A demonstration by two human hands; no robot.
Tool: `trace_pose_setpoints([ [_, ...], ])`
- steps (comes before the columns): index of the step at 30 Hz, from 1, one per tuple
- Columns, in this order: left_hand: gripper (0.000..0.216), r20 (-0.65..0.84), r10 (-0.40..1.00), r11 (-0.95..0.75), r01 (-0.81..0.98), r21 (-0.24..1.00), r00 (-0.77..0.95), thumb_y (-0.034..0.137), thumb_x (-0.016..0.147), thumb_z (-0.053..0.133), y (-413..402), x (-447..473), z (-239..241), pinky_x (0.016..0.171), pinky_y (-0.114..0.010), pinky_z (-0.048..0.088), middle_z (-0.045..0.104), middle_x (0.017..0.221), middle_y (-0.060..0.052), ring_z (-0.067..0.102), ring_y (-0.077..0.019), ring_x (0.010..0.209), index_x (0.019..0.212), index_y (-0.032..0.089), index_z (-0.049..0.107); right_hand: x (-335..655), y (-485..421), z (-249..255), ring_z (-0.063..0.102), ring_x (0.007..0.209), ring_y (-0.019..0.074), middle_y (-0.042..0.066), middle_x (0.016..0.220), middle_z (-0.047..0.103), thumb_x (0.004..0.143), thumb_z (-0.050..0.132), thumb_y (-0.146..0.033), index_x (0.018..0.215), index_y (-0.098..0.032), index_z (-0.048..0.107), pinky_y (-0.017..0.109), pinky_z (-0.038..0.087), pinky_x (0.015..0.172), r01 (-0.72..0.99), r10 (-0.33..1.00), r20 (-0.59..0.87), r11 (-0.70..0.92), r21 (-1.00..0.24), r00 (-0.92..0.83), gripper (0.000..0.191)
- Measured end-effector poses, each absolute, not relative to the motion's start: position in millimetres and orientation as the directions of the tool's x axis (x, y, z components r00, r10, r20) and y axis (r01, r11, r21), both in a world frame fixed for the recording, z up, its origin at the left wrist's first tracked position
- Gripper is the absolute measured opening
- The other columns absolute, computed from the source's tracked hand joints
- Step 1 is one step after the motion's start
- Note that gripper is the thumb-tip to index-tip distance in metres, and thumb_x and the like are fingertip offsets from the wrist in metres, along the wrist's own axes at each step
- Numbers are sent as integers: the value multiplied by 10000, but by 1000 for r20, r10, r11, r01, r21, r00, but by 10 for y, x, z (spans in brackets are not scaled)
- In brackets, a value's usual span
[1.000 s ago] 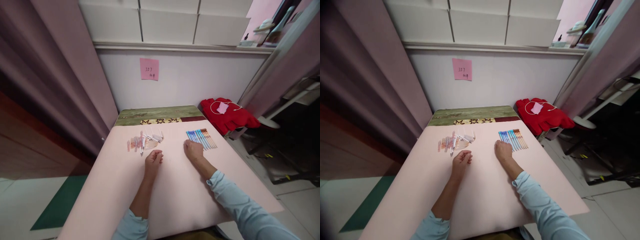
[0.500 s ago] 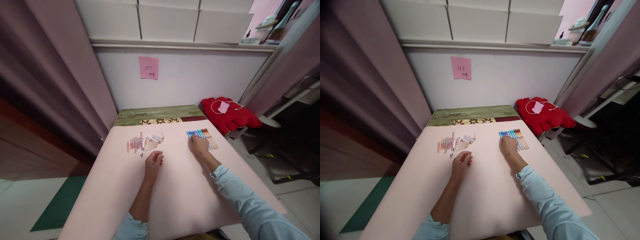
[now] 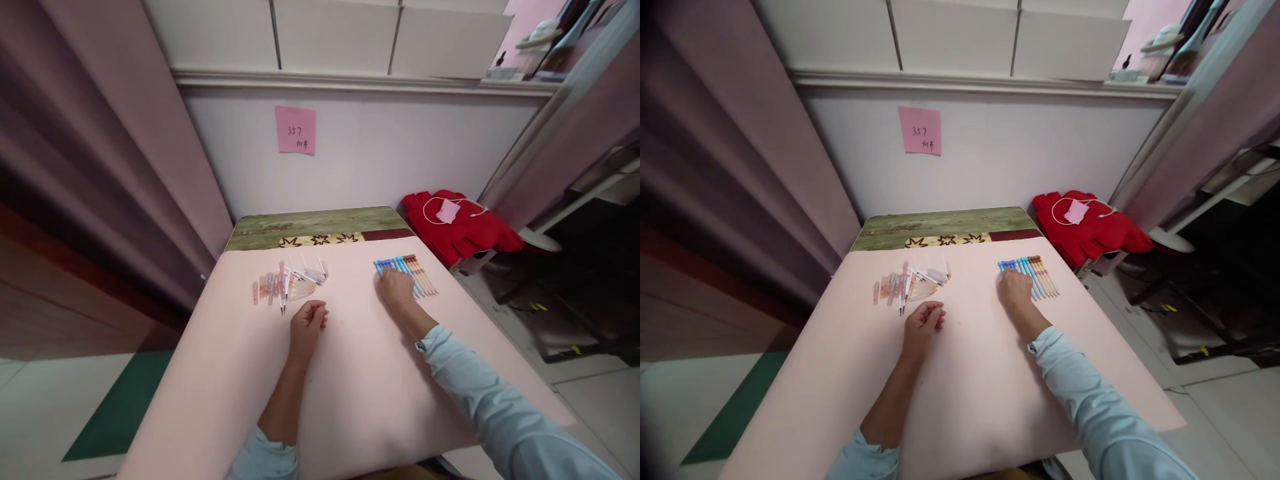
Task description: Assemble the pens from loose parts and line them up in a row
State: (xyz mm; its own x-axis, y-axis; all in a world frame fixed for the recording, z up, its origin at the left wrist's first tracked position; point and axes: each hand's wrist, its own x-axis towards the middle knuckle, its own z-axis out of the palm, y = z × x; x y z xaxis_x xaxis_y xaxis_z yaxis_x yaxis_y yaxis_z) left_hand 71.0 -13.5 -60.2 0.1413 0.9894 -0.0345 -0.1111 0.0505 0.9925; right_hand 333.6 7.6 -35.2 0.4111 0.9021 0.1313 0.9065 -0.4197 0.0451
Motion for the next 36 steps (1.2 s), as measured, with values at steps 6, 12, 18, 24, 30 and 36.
trace_pose_setpoints([
  [6,281,-28,989,44,-105,994,145,407,808,664,-138,711,-595,584,-220,481,661,778,-28,585,-112,644,949,164,656,3365,33,-332,695,882,280,228,950,707,941,391,-150,1048,-63,656,348,425,743,913,907,151,-405,52,393,299],
  [12,286,-22,989,36,-97,995,145,407,803,667,-130,712,-604,585,-227,491,663,780,-34,590,-118,646,950,162,657,3416,-41,-269,692,851,264,171,928,720,971,430,-308,1029,-111,671,319,404,705,916,909,150,-399,41,389,317],
  [18,287,-23,989,37,-97,995,146,411,805,668,-131,713,-600,577,-226,486,660,777,-34,585,-115,635,944,160,657,3458,-430,-361,651,776,210,85,989,714,934,500,-503,1081,-213,672,289,337,658,879,850,225,-466,-102,476,368],
  [24,291,-24,989,37,-89,995,145,418,800,673,-131,718,-587,582,-225,484,664,778,-28,581,-108,625,943,165,660,3408,-681,-520,581,722,179,56,927,685,925,525,-475,1027,-203,681,295,255,621,927,863,340,-354,-123,374,330],
  [30,319,-23,991,35,-84,996,130,437,779,690,-122,721,-586,580,-235,493,670,777,-39,595,-120,624,936,161,672,3382,-644,-561,505,659,147,60,899,663,939,513,-389,997,-189,698,293,213,613,930,849,381,-341,-135,367,279],
  [36,318,-29,993,38,-73,997,117,440,777,685,-123,727,-567,577,-237,501,679,776,-42,600,-122,623,936,165,673,3412,-641,-615,469,641,136,41,890,667,931,521,-363,990,-199,695,291,184,604,916,816,416,-358,-181,401,246],
])
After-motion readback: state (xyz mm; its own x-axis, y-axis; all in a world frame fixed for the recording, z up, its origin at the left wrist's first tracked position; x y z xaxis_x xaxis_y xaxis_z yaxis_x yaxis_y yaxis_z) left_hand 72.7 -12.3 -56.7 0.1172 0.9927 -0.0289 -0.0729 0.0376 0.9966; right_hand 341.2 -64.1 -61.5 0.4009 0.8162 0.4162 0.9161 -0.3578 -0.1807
